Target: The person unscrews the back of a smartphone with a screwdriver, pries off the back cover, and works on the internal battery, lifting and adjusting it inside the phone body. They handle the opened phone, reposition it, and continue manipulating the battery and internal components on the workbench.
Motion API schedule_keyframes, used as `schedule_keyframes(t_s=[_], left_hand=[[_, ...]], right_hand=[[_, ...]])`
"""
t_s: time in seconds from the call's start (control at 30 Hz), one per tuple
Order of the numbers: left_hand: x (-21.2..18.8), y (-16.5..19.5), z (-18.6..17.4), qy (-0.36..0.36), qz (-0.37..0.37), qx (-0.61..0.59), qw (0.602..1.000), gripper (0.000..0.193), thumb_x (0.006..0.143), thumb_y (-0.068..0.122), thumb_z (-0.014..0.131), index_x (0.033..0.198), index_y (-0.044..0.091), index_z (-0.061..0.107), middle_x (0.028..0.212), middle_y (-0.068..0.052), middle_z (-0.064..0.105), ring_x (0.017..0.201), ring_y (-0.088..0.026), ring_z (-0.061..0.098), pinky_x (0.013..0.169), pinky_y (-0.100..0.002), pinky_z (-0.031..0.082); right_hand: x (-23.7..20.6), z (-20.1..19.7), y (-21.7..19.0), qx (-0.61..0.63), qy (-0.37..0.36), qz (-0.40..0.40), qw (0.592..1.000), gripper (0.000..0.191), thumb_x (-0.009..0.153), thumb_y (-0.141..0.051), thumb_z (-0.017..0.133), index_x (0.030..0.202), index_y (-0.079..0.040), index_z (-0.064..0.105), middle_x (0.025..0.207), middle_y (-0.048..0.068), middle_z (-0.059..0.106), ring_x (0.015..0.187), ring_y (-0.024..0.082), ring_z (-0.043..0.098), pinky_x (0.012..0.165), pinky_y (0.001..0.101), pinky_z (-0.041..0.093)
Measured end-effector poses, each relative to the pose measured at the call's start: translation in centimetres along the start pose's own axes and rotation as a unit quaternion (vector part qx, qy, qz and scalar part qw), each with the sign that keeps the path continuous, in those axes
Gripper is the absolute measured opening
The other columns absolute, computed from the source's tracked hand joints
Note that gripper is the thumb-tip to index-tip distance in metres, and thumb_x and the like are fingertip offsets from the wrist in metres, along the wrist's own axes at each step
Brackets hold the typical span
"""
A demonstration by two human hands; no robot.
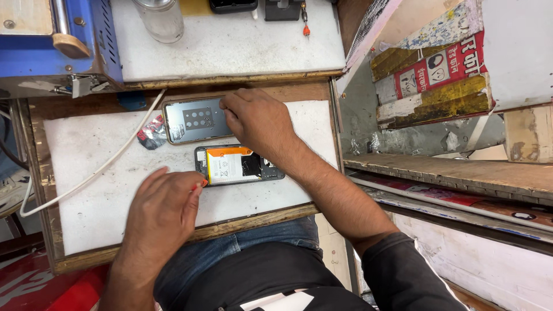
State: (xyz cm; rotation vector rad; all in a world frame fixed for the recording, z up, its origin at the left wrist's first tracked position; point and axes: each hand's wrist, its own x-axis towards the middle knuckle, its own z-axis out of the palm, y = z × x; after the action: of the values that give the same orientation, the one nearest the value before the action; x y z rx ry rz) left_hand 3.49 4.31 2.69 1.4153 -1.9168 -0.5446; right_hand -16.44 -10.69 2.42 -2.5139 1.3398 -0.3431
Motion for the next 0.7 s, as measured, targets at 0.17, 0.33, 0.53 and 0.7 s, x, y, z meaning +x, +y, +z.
schedule_keyframes(t_s=[0.17,0.33,0.53,0.7], left_hand=[[0.0,0.8,0.1,-0.031,0.004,0.009,0.999,0.030,0.089,0.001,0.070,0.116,0.007,0.061,0.100,-0.015,0.076,0.097,-0.030,0.076,0.097,-0.048,0.058],[0.0,0.8,0.2,-0.028,-0.013,0.005,1.000,0.028,0.090,0.004,0.072,0.117,0.003,0.063,0.100,-0.017,0.076,0.095,-0.031,0.076,0.088,-0.043,0.062],[0.7,1.7,0.1,-0.059,-0.045,0.061,0.995,0.024,0.091,0.008,0.070,0.115,0.005,0.068,0.101,-0.014,0.077,0.094,-0.027,0.076,0.087,-0.041,0.062],[1.1,3.1,-0.1,-0.033,-0.009,0.087,0.996,0.034,0.081,-0.005,0.065,0.112,0.008,0.071,0.110,-0.014,0.078,0.087,-0.026,0.076,0.071,-0.037,0.062]], right_hand=[[-0.1,0.6,0.2,0.000,-0.004,-0.005,1.000,0.016,0.093,-0.023,0.072,0.104,-0.012,0.072,0.100,0.004,0.074,0.099,0.026,0.070,0.082,0.0408,0.058],[0.2,1.2,0.4,-0.003,-0.004,-0.017,1.000,0.015,0.093,-0.023,0.072,0.104,-0.013,0.073,0.103,0.003,0.074,0.099,0.024,0.070,0.082,0.0404,0.058],[0.9,1.0,0.1,-0.024,-0.045,-0.017,0.999,0.017,0.093,-0.024,0.072,0.106,-0.013,0.074,0.100,0.002,0.072,0.092,0.022,0.068,0.076,0.0397,0.058],[1.2,0.2,-0.1,-0.045,-0.056,-0.023,0.997,0.015,0.091,-0.024,0.073,0.101,-0.013,0.073,0.097,0.003,0.072,0.092,0.024,0.068,0.076,0.0406,0.058]])
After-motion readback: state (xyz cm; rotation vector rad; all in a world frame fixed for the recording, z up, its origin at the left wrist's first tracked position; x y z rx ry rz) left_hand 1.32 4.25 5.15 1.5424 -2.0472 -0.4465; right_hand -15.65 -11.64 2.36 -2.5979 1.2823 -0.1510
